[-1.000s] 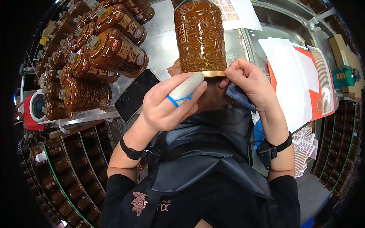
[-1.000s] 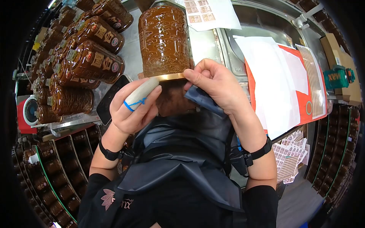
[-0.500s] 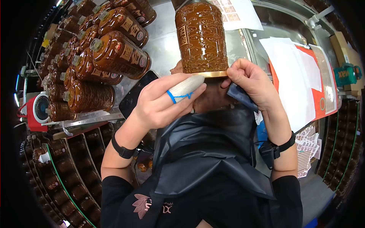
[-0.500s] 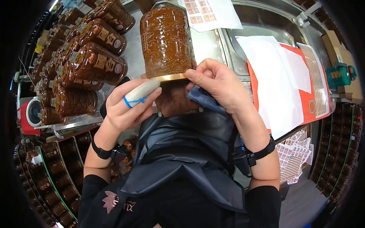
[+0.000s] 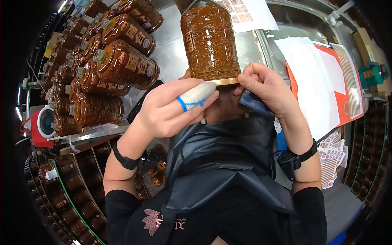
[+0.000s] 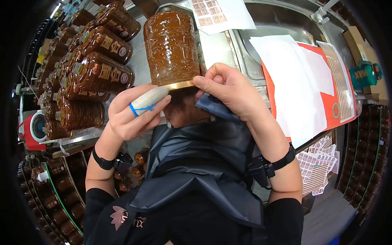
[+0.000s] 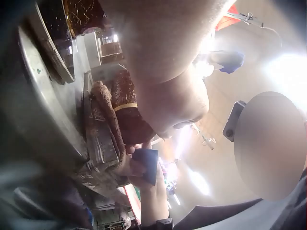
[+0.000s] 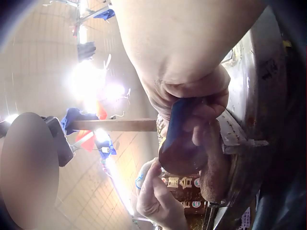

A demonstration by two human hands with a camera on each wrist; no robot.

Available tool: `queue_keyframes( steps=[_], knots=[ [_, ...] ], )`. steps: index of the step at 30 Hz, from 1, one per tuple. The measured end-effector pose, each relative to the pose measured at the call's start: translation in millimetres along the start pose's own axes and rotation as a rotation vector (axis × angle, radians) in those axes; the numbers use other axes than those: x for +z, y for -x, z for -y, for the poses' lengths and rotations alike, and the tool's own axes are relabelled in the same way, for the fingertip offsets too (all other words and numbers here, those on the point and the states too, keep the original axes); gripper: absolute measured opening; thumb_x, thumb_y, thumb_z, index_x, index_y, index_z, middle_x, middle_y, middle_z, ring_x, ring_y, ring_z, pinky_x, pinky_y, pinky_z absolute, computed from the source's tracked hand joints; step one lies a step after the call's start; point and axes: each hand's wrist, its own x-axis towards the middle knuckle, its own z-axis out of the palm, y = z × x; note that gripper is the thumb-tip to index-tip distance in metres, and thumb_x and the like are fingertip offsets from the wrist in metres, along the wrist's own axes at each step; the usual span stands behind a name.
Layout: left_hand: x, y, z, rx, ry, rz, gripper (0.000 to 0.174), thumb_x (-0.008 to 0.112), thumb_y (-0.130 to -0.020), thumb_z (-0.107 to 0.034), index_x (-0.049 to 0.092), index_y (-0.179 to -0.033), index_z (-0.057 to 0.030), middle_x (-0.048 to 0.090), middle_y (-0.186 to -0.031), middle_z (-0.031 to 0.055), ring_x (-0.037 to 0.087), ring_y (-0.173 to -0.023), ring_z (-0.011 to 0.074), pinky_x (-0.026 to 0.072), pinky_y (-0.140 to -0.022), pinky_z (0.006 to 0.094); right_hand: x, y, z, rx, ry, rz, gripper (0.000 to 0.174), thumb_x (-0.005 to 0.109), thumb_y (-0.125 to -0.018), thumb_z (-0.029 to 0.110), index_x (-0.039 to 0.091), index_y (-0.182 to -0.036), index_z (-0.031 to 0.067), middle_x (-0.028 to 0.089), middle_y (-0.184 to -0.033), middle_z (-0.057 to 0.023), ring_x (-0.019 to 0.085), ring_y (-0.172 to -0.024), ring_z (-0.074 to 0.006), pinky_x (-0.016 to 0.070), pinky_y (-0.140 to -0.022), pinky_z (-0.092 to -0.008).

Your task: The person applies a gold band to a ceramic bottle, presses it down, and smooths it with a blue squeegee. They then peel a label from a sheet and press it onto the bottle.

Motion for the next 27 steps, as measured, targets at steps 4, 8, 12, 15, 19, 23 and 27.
queue_keyframes(
  steps=[4, 8, 12, 15, 19, 23, 27],
  knots=[
    [4, -7, 2, 0.014, 0.014, -0.022, 0.037, 0.078, -0.07, -0.007, 0.08, -0.107, -0.0025, 0.074, -0.108, 0.0099, 0.071, -0.1, 0.0281, 0.0612, -0.081, 0.0376, -1, -1, -3, -0.004, -0.01, 0.012, 0.031, 0.077, -0.096, 0.032, 0.063, -0.093, 0.005, 0.075, -0.08, -0.0052, 0.062, -0.068, -0.0037, 0.046, -0.061, -0.0186],
    [8, -26, 5, 0.054, 0.058, 0.048, 0.037, 0.078, -0.07, -0.006, 0.08, -0.107, -0.0033, 0.074, -0.107, 0.0087, 0.071, -0.099, 0.0278, 0.0607, -0.08, 0.0371, -1, -1, -3, -0.012, -0.02, 0.009, 0.031, 0.078, -0.096, 0.033, 0.064, -0.093, 0.005, 0.075, -0.08, -0.0049, 0.062, -0.068, -0.0037, 0.0462, -0.061, -0.0188],
    [2, -26, 4, 0.023, 0.05, 0.069, 0.039, 0.079, -0.069, -0.007, 0.081, -0.108, -0.0047, 0.074, -0.108, 0.0083, 0.071, -0.098, 0.0273, 0.0602, -0.079, 0.0367, -2, -3, -5, -0.039, 0.011, 0.012, 0.032, 0.078, -0.096, 0.033, 0.064, -0.093, 0.0042, 0.074, -0.08, -0.0048, 0.062, -0.069, -0.0044, 0.0469, -0.06, -0.0192],
    [-4, -13, 3, 0.026, -0.023, 0.049, 0.041, 0.079, -0.068, -0.007, 0.081, -0.109, -0.0047, 0.074, -0.109, 0.0083, 0.071, -0.098, 0.0274, 0.0602, -0.08, 0.0365, -2, -3, -3, -0.047, 0.024, 0.018, 0.033, 0.078, -0.095, 0.033, 0.064, -0.093, 0.0035, 0.074, -0.08, -0.0049, 0.062, -0.069, -0.0045, 0.0472, -0.061, -0.0194],
    [0, -19, 4, 0.03, 0.031, 0.067, 0.042, 0.079, -0.068, -0.007, 0.081, -0.11, -0.0051, 0.074, -0.11, 0.0078, 0.07, -0.099, 0.0276, 0.06, -0.081, 0.0367, -2, -3, -4, -0.039, 0.008, 0.03, 0.033, 0.079, -0.095, 0.033, 0.064, -0.094, 0.0029, 0.073, -0.081, -0.0046, 0.061, -0.07, -0.0045, 0.0475, -0.061, -0.0196],
    [9, -35, 4, 0.05, 0.076, 0.136, 0.042, 0.078, -0.071, -0.007, 0.08, -0.113, -0.0061, 0.074, -0.112, 0.0074, 0.07, -0.1, 0.0282, 0.0599, -0.082, 0.0366, -5, -3, -3, -0.064, 0.034, 0.046, 0.034, 0.078, -0.095, 0.033, 0.064, -0.096, 0.0027, 0.073, -0.083, -0.0045, 0.062, -0.071, -0.0047, 0.048, -0.061, -0.0199],
    [20, -33, -1, -0.005, 0.059, 0.099, 0.042, 0.079, -0.075, -0.01, 0.078, -0.117, -0.0072, 0.073, -0.115, 0.0073, 0.068, -0.107, 0.0292, 0.0582, -0.087, 0.0384, -4, -2, -11, -0.062, -0.067, 0.043, 0.033, 0.074, -0.099, 0.034, 0.064, -0.098, 0.0031, 0.073, -0.084, -0.0048, 0.063, -0.072, -0.005, 0.0492, -0.062, -0.0201]
  ],
)
